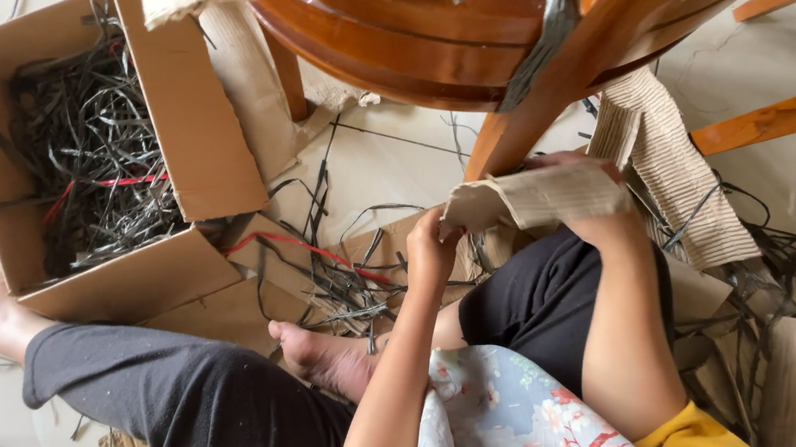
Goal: Wrapping wooden chair legs with cardboard and securing them with plastic ties for protection
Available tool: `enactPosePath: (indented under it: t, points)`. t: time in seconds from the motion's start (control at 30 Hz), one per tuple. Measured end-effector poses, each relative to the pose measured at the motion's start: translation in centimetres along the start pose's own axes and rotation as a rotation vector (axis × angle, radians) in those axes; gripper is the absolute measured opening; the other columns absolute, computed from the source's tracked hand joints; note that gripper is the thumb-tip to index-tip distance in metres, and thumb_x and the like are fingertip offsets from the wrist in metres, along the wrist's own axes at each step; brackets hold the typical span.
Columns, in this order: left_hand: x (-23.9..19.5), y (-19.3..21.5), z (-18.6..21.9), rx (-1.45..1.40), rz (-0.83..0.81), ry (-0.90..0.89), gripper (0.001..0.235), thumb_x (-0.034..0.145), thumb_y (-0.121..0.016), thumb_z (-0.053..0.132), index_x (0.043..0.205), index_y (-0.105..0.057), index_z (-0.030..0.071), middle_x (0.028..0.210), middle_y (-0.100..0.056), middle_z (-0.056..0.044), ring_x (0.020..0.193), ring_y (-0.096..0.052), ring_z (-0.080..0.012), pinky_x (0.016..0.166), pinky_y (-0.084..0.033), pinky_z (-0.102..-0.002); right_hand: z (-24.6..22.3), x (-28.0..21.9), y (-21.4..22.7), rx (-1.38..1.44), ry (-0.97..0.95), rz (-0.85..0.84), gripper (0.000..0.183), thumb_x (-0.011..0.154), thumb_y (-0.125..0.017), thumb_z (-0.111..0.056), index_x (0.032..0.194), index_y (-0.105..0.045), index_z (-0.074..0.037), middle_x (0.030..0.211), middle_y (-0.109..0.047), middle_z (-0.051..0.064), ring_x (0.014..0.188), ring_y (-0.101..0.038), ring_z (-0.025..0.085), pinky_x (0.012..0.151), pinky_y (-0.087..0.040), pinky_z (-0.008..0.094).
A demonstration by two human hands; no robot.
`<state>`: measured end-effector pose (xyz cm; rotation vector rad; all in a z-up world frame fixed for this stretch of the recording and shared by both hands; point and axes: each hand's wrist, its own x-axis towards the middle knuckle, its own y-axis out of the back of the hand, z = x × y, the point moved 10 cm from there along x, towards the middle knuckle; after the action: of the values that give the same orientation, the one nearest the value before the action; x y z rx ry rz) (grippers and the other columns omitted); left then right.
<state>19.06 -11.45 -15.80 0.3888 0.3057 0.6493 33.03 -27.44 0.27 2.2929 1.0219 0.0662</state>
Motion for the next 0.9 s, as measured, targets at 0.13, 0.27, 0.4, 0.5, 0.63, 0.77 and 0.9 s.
enactPosePath:
  t: [0.13,0.27,0.4,0.5,0.63,0.77,0.9]
  points:
    - [-0.3,0.9,3.2,-0.150,-0.056,0.053,0.051,0.084,-0.081,0.012,0.129,-0.058,0.016,0.123,-0.071,-0.018,0.117,-0.067,-0.0405,0.099,-0.056,-0.052,-0.4,2.2,0.3,-0.071,0.133,0.300,0.010,0.084,-0.078,-0.020,0.086,-0.077,-0.010,0.080,-0.075,0.008,0.087,-0.073,0.029,0.088,-0.054,0.041]
    - [-0.1,0.5,5.0,-0.076,-0.066,-0.057,0.057,0.083,-0.083,0.019,0.132,-0.056,0.010,0.118,-0.069,-0.024,0.117,-0.063,-0.0474,0.100,-0.053,-0.059,-3.1,1.9,0.0,0.065,0.444,0.421,0.019,0.090,-0.083,-0.017,0.098,-0.073,-0.002,0.089,-0.074,0.013,0.086,-0.073,0.031,0.083,-0.056,0.045]
    - [1.8,-1.4,2.2,-0.103,-0.046,-0.106,0.054,0.080,-0.085,0.020,0.128,-0.061,0.013,0.112,-0.072,-0.019,0.114,-0.065,-0.0449,0.096,-0.055,-0.058,-1.2,2.1,-1.6,0.100,0.538,0.560,0.026,0.083,-0.085,-0.006,0.100,-0.071,0.006,0.099,-0.073,0.023,0.106,-0.070,0.040,0.095,-0.052,0.056]
    - [2.9,-1.8,-0.3,-0.019,0.001,-0.160,0.036,0.080,-0.084,0.019,0.112,-0.068,0.013,0.104,-0.073,-0.012,0.104,-0.070,-0.0391,0.088,-0.058,-0.049,0.3,2.3,-2.4,0.156,0.537,0.615,0.031,0.082,-0.086,-0.005,0.105,-0.070,0.008,0.105,-0.074,0.021,0.112,-0.068,0.038,0.101,-0.050,0.056]
    - [2.6,1.4,-0.5,-0.016,0.045,-0.173,0.028,0.081,-0.084,0.014,0.105,-0.072,0.010,0.101,-0.074,-0.009,0.098,-0.072,-0.0371,0.085,-0.059,-0.046,1.7,2.8,-5.0,0.160,0.551,0.636,0.033,0.079,-0.087,-0.002,0.107,-0.072,0.006,0.109,-0.074,0.019,0.114,-0.068,0.037,0.104,-0.048,0.056]
    - [2.0,4.2,-2.3,-0.070,0.102,-0.196,0.019,0.079,-0.084,0.013,0.095,-0.074,0.012,0.090,-0.072,-0.009,0.092,-0.072,-0.0372,0.080,-0.059,-0.043,-4.3,1.9,-6.6,0.106,0.631,0.655,0.025,0.076,-0.087,0.002,0.096,-0.073,0.008,0.097,-0.074,0.025,0.104,-0.071,0.042,0.095,-0.051,0.054]
    - [1.4,8.2,-1.7,-0.099,0.061,-0.171,0.012,0.083,-0.078,0.006,0.093,-0.072,0.004,0.088,-0.070,-0.017,0.093,-0.068,-0.0457,0.080,-0.055,-0.049,-9.5,1.6,-7.8,0.202,0.675,0.626,0.021,0.077,-0.085,0.006,0.093,-0.073,0.007,0.093,-0.075,0.024,0.099,-0.073,0.041,0.092,-0.054,0.052]
